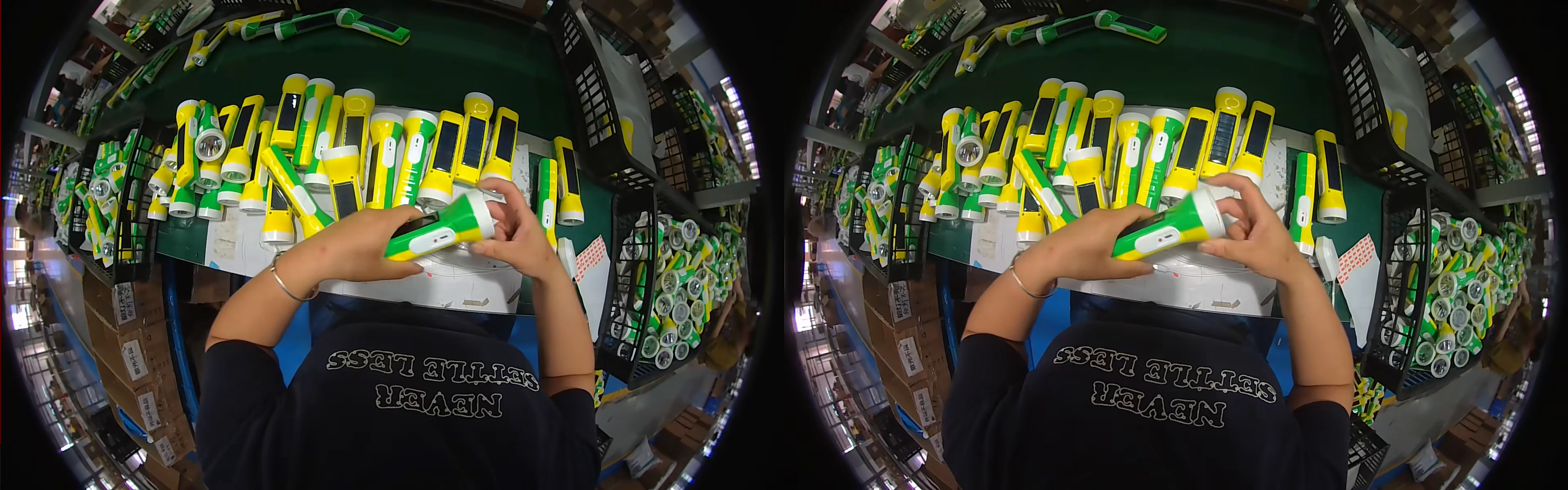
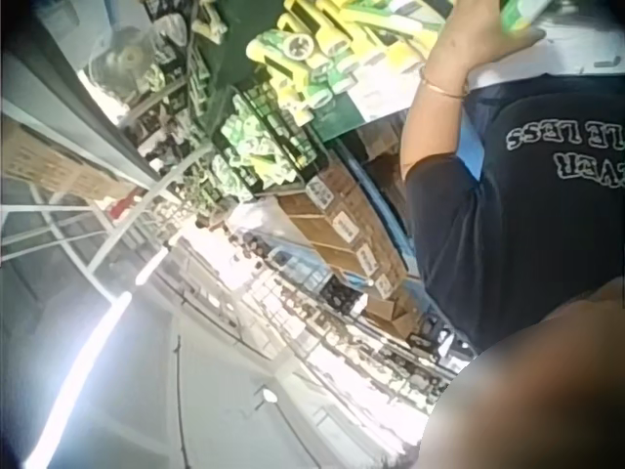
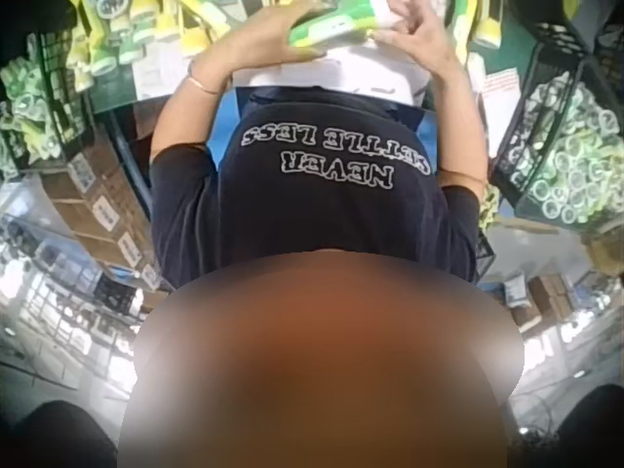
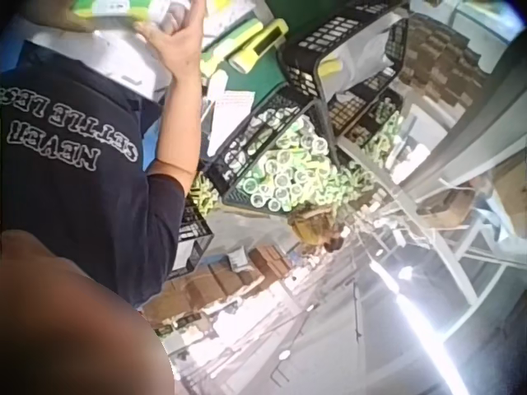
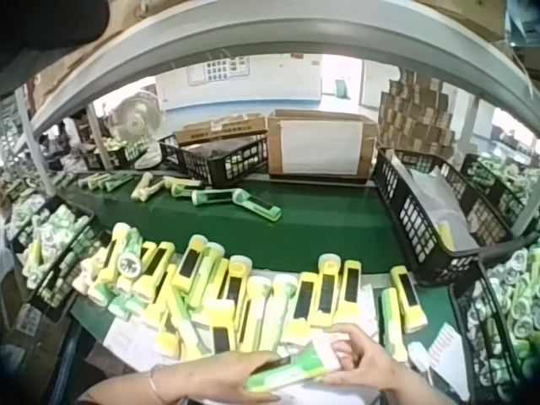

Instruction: Inspecting and arranging solar-powered flashlights at an assembly line workbench.

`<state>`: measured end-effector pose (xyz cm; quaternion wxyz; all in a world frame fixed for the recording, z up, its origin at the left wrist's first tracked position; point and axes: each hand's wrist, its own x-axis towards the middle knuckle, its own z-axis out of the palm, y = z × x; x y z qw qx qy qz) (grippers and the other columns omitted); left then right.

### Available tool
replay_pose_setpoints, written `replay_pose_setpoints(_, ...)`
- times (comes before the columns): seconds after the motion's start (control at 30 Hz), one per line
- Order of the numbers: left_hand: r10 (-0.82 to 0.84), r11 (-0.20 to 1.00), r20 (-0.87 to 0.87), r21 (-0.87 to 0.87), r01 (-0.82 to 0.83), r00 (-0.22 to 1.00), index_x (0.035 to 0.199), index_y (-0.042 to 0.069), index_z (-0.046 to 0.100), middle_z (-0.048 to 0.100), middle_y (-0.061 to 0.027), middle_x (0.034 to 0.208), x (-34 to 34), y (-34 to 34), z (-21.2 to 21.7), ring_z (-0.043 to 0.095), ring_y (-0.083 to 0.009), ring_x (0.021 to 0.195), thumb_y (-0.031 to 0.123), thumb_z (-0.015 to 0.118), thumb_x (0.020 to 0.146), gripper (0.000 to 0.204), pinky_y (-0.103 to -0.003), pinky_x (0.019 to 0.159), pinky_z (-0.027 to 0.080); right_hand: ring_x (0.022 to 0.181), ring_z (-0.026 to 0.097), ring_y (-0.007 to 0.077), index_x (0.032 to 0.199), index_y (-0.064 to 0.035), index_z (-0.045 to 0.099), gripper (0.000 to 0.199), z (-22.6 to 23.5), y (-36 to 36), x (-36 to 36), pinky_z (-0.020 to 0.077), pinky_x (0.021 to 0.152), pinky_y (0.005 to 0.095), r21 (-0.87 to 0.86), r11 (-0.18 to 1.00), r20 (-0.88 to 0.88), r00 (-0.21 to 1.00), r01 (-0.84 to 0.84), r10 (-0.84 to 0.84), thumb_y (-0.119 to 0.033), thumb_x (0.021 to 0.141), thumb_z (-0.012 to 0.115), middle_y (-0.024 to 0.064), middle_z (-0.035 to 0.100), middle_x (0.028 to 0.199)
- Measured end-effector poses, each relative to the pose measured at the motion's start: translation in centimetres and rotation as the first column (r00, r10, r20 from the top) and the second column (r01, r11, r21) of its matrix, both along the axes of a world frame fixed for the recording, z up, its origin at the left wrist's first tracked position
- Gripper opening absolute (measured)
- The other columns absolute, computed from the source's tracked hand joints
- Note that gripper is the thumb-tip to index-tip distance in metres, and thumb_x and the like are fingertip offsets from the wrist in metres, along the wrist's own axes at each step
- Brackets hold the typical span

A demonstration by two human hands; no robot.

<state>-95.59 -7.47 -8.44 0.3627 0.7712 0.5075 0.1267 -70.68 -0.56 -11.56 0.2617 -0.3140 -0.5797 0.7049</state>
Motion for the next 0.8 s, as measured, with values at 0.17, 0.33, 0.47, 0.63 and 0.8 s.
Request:
replay_pose_setpoints(0.17, 0.422, 0.904, 0.442, -0.274, -0.329, 0.792, 0.124, -0.004, 0.038, 0.056, -0.0204, 0.106, -0.6, -0.5, -3.9, 0.059, -0.0278, 0.093, 0.027, 0.067, 0.077, 0.063, -0.033, 0.080, 0.045, 0.059, 0.055, 0.0166, 0.095, -0.0071, 0.054, 0.029, -4.8, -1.5, -3.2, 0.0436, 0.053, 0.0294, 0.538, 0.840, 0.557, 0.779, -0.075, -0.287, -0.024, 0.076, 0.067, 0.0043, 0.057, 0.076)
replay_pose_setpoints(0.33, 0.577, 0.802, 0.486, -0.489, -0.344, 0.656, 0.125, -0.006, 0.036, 0.056, -0.0193, 0.106, 0.8, -0.2, -3.8, 0.058, -0.0231, 0.094, 0.026, 0.067, 0.077, 0.065, -0.032, 0.081, 0.045, 0.070, 0.059, 0.0261, 0.087, -0.0086, 0.058, 0.026, -5.2, -1.3, -5.3, 0.0472, 0.060, 0.0372, 0.678, 0.713, 0.646, 0.609, -0.181, -0.460, -0.030, 0.075, 0.066, 0.0063, 0.058, 0.078)
replay_pose_setpoints(0.47, 0.543, 0.837, 0.479, -0.238, -0.493, 0.690, 0.123, -0.006, 0.038, 0.057, -0.0196, 0.105, 1.1, -0.1, -5.9, 0.058, -0.0240, 0.095, 0.024, 0.069, 0.075, 0.065, -0.032, 0.082, 0.045, 0.069, 0.060, 0.0259, 0.086, -0.0081, 0.059, 0.023, -6.2, -1.1, -4.8, 0.0477, 0.060, 0.0370, 0.707, 0.676, 0.617, 0.649, -0.208, -0.446, -0.028, 0.076, 0.065, 0.0069, 0.059, 0.080)
replay_pose_setpoints(0.63, 0.438, 0.880, 0.417, -0.018, -0.474, 0.797, 0.122, -0.007, 0.038, 0.056, -0.0220, 0.107, 2.2, 0.3, -4.9, 0.058, -0.0289, 0.098, 0.021, 0.069, 0.074, 0.063, -0.034, 0.084, 0.045, 0.067, 0.057, 0.0081, 0.092, -0.0010, 0.058, 0.014, -5.1, -0.9, -2.5, 0.0449, 0.061, 0.0224, 0.122, 0.973, 0.193, 0.957, 0.196, -0.217, -0.012, 0.083, 0.061, 0.0037, 0.062, 0.079)
replay_pose_setpoints(0.8, 0.363, 0.911, 0.467, 0.006, -0.413, 0.806, 0.122, -0.008, 0.038, 0.054, -0.0234, 0.110, 3.7, 0.8, -6.1, 0.057, -0.0304, 0.099, 0.020, 0.068, 0.075, 0.063, -0.034, 0.085, 0.044, 0.071, 0.052, 0.0020, 0.092, 0.0017, 0.058, 0.014, -1.1, -0.9, -1.8, 0.0412, 0.062, 0.0163, 0.125, 0.966, 0.134, 0.960, 0.228, -0.244, -0.011, 0.087, 0.058, -0.0003, 0.060, 0.077)
